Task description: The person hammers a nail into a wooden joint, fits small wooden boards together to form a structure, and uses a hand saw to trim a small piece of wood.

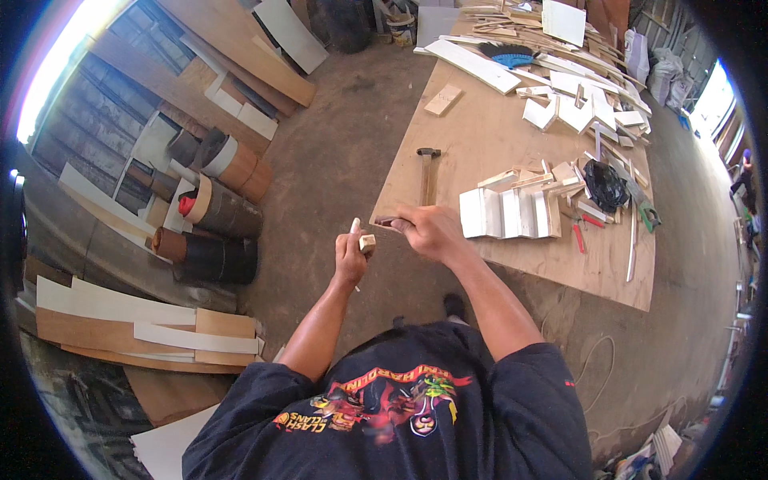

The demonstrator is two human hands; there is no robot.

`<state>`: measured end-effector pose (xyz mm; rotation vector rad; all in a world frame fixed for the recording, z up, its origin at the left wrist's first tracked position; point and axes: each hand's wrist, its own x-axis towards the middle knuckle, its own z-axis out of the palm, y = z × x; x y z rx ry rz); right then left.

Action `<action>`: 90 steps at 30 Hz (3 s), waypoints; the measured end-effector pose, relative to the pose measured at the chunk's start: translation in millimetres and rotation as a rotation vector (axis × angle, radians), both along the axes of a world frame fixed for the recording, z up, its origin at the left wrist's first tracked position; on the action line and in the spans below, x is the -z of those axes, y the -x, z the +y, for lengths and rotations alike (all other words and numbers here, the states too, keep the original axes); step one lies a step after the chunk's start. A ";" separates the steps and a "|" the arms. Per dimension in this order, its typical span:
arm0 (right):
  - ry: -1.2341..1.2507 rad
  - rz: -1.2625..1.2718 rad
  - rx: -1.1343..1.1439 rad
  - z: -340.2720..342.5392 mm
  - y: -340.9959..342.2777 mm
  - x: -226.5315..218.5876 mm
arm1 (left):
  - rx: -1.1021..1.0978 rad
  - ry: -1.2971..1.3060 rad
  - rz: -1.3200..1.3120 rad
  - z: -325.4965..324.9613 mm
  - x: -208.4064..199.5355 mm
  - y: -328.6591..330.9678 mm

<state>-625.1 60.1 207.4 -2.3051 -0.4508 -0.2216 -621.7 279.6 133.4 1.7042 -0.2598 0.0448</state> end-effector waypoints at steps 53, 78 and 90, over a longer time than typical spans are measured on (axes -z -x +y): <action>-0.275 0.335 0.237 -119.5 -34.3 67.3 | -0.096 0.359 0.811 -133.3 1.1 -52.1; -0.324 0.039 0.273 -68.9 32.6 32.7 | -0.012 0.887 0.853 -163.1 -21.7 -61.0; -0.092 -0.166 0.403 -57.7 74.0 57.7 | -0.150 1.008 1.029 -176.3 1.9 -38.0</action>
